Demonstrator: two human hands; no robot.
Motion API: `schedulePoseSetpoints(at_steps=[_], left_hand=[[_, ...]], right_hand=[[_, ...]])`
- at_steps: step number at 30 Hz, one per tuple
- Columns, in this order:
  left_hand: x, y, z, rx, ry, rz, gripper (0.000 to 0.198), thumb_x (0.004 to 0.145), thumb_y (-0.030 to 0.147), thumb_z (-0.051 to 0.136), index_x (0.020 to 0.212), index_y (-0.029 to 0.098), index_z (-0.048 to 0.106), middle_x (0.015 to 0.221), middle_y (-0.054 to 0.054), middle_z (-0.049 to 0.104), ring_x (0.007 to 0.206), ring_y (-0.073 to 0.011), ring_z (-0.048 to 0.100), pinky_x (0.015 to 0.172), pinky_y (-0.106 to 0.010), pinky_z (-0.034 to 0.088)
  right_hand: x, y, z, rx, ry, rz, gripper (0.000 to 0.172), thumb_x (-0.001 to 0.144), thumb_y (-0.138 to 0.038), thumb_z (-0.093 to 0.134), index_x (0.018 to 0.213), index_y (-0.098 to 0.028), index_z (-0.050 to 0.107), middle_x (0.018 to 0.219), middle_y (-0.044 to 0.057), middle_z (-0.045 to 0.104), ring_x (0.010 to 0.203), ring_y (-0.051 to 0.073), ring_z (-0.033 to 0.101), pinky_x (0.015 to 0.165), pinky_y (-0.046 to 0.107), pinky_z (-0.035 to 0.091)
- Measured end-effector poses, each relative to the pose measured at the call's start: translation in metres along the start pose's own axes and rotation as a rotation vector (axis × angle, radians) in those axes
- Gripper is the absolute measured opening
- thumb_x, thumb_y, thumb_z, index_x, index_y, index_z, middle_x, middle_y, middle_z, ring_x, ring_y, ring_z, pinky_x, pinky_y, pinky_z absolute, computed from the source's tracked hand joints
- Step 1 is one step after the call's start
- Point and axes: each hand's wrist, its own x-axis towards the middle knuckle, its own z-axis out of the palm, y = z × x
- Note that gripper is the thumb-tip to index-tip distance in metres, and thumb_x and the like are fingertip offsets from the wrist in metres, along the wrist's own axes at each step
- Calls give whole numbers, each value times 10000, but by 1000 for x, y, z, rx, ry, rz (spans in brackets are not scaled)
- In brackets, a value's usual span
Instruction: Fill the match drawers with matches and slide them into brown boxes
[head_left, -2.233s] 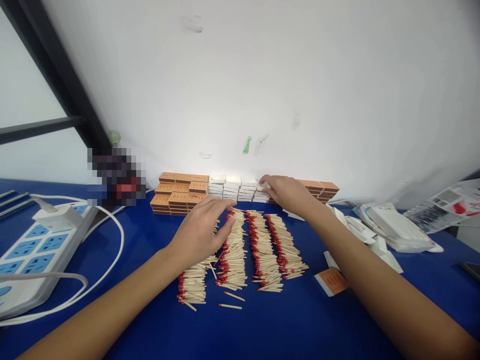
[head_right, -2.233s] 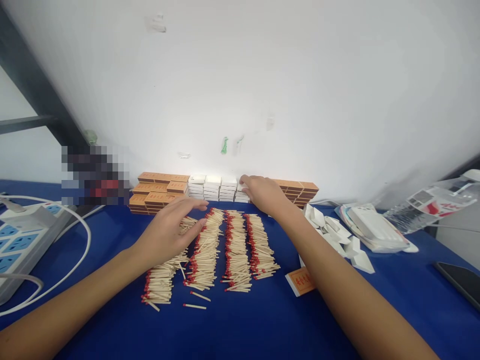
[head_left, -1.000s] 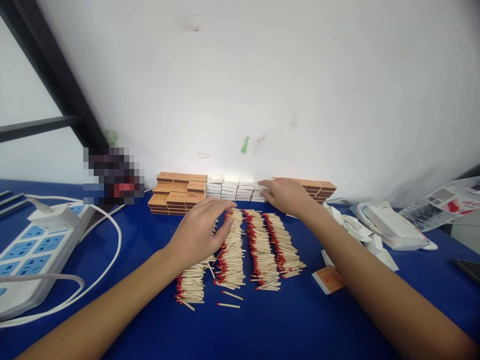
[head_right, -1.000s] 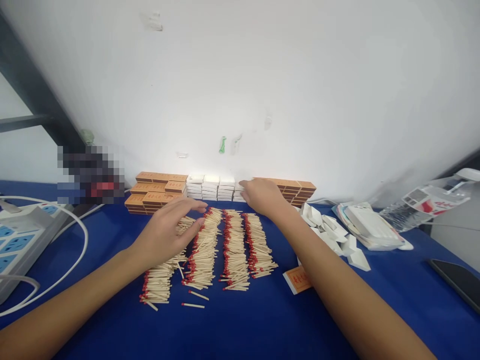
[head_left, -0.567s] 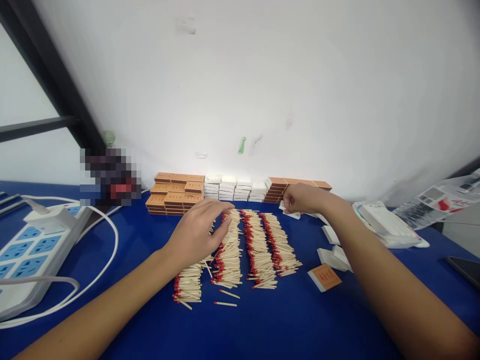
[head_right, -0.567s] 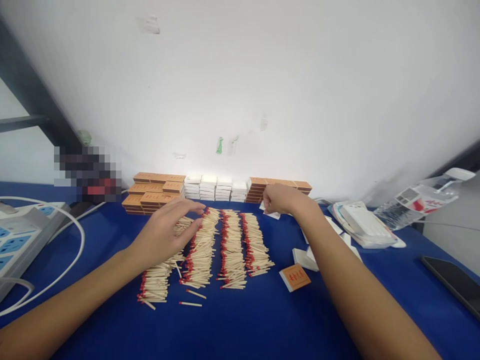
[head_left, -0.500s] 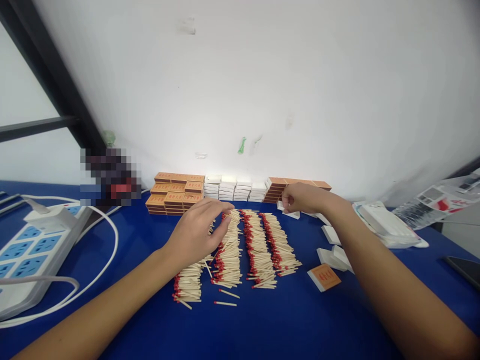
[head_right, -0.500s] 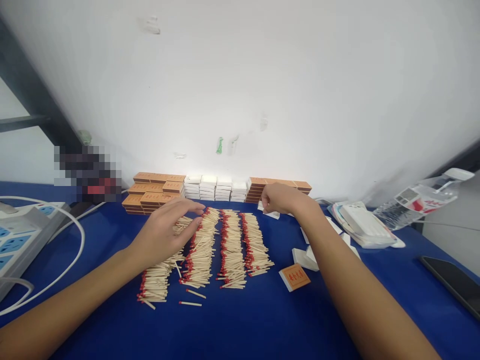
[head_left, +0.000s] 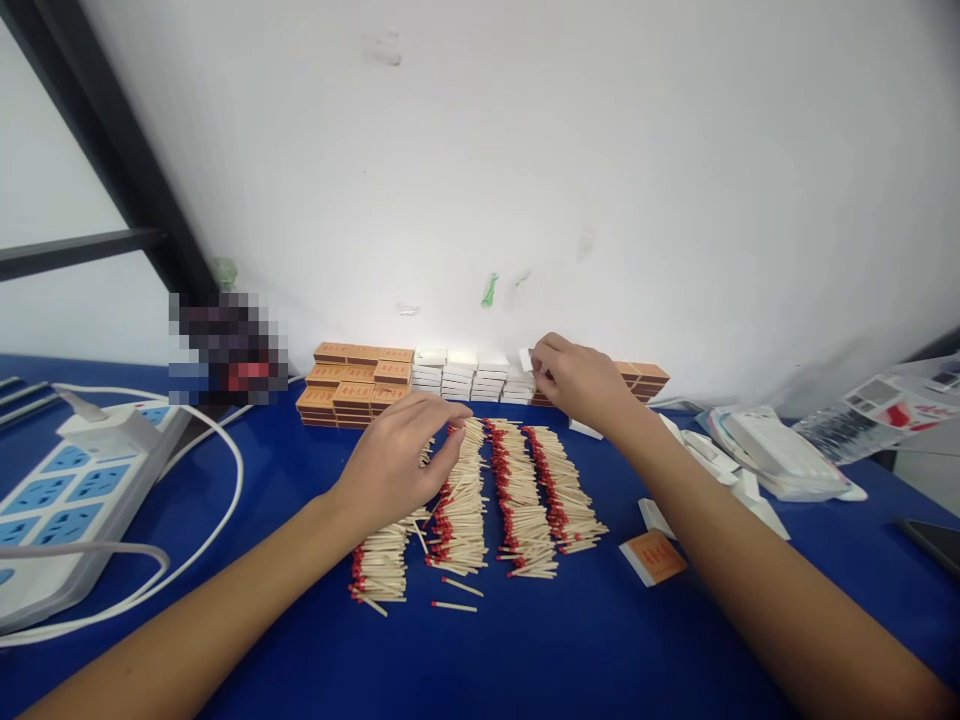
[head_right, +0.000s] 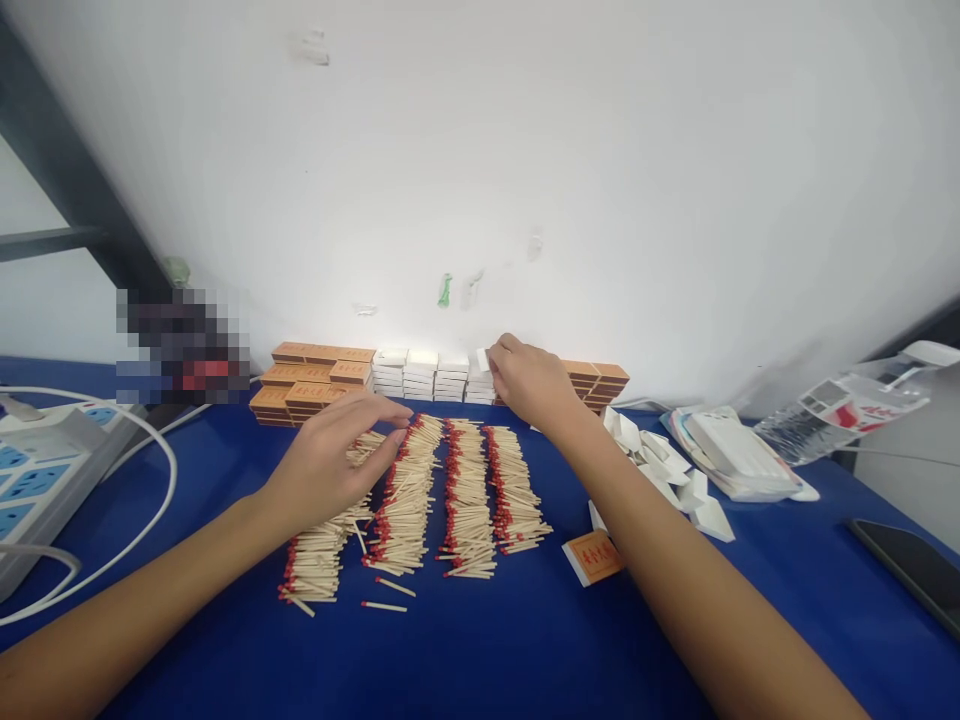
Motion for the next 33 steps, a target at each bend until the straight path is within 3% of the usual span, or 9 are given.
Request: schedulePoseSetpoints(at_steps=[4, 9, 13, 15, 19, 26, 33], left_hand=[[-1, -3, 1, 0, -8, 3, 142, 1017, 168, 598, 1146, 183, 653, 1047, -65, 746, 1020, -220, 689, 931, -420, 579], [-2, -3, 2, 0, -8, 6, 151, 1015, 170, 604, 1159, 176, 651, 1054, -70, 744, 1020, -223, 686, 929, -423, 576], [-1, -2, 1, -6, -13, 6, 158, 1017, 167, 602, 1167, 170, 650, 1058, -72, 744, 1023, -220, 687, 931, -417, 576], [-1, -2, 1, -7, -15, 5, 156, 1017, 170, 604, 1165, 166, 652, 1062, -75, 744, 1026, -220, 688, 933, -417, 576], [-1, -1, 1, -5, -23, 1, 153, 1019, 170, 603, 1163, 163, 654, 1068, -77, 746, 1037, -224, 690, 944, -425, 574], [-3, -1, 1, -14, -51, -8, 151, 1025, 173, 586, 1162, 173, 649, 1076, -79, 744, 1050, -234, 686, 949, -443, 574], [-3, -1, 1, -9, -65, -11, 144, 1024, 172, 592, 1157, 172, 646, 1075, -74, 744, 1053, -233, 685, 954, -448, 573]], right_hand=[[-1, 2, 1, 17, 52, -49, 188, 990, -186, 497, 1060, -155, 669, 1332, 163, 616, 875, 236, 637, 606, 333, 325], [-2, 4, -3, 87, 34, -46, 97, 929, -198, 551, 958, -185, 643, 1059, 94, 704, 771, 217, 612, 603, 328, 284], [-3, 3, -6, 101, 39, -21, 231, 903, -238, 572, 1120, -182, 627, 1071, 102, 723, 769, 228, 610, 614, 321, 272], [-3, 2, -5, 101, 50, -25, 268, 913, -257, 565, 1162, -177, 622, 1091, 113, 717, 765, 229, 608, 614, 322, 276], [-4, 0, -5, 91, 61, -44, 199, 976, -271, 500, 1016, -176, 671, 1100, 129, 680, 760, 220, 609, 611, 327, 310], [-4, 8, -10, 53, 93, -92, 259, 1053, -314, 488, 1042, -152, 690, 1301, 169, 601, 718, 188, 603, 596, 326, 365], [-1, 9, -11, 100, 17, -70, 185, 1041, -185, 499, 1002, -169, 679, 1106, 120, 687, 829, 229, 648, 644, 329, 379]])
